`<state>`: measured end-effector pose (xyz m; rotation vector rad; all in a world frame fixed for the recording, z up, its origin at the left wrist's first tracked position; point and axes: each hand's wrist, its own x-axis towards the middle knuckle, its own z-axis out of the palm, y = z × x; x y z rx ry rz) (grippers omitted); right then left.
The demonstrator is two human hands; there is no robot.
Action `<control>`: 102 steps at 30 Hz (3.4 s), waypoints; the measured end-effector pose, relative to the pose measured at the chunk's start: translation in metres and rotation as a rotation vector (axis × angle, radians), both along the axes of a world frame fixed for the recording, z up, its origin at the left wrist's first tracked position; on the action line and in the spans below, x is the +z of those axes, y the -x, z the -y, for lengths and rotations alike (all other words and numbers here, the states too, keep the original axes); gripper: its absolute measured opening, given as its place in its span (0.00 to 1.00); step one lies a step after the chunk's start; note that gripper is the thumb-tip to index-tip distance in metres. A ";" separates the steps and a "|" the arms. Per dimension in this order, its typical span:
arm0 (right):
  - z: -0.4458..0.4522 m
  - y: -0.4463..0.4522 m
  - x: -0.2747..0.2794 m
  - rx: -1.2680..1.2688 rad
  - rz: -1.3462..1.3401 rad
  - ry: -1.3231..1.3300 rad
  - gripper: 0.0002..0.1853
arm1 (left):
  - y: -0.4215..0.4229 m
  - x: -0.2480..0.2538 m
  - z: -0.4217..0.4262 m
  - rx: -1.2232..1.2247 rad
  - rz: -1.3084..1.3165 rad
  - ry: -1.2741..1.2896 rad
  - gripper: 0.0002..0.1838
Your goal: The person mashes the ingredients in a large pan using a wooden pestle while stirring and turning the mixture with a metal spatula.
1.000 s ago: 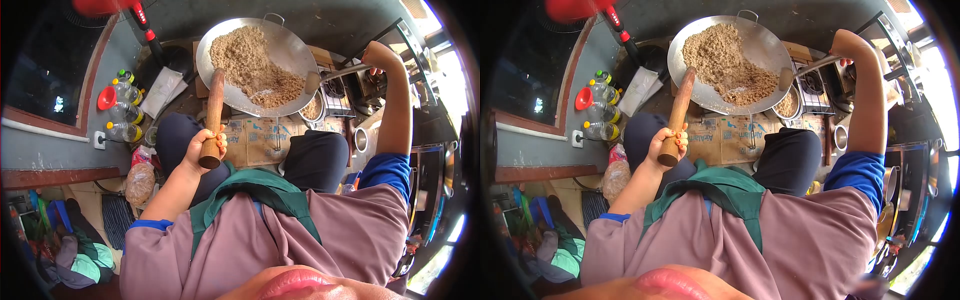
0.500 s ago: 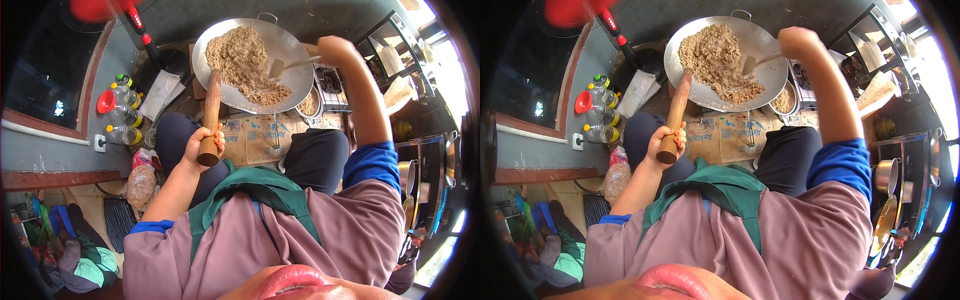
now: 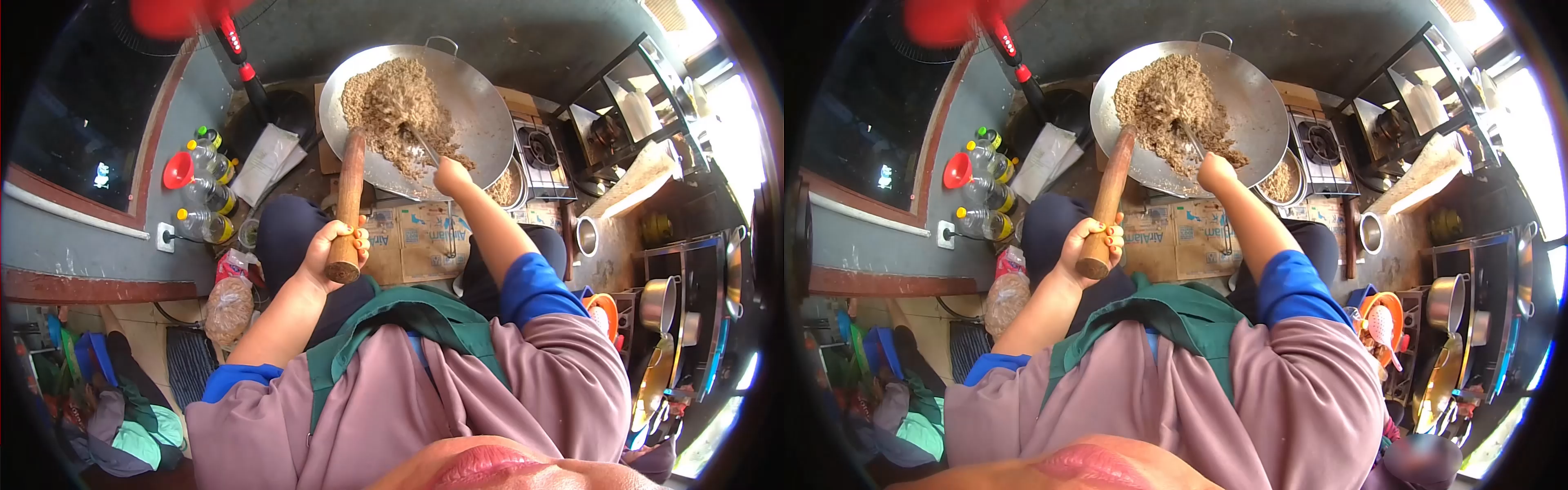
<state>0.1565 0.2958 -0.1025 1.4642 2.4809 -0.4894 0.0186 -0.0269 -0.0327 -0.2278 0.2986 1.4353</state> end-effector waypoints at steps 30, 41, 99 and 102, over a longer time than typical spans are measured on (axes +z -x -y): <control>0.010 0.023 -0.009 -0.386 -0.585 0.350 0.14 | -0.004 -0.001 0.007 -0.007 0.035 -0.027 0.20; 0.022 -0.180 0.146 -0.419 -0.610 0.797 0.19 | -0.002 -0.007 0.020 0.023 -0.055 -0.051 0.19; -0.032 -0.130 0.201 0.052 0.105 -0.015 0.10 | 0.006 -0.001 0.027 0.014 -0.033 -0.074 0.21; -0.058 -0.074 0.112 -0.188 0.125 -0.170 0.13 | 0.003 0.000 0.024 -0.004 -0.014 -0.047 0.21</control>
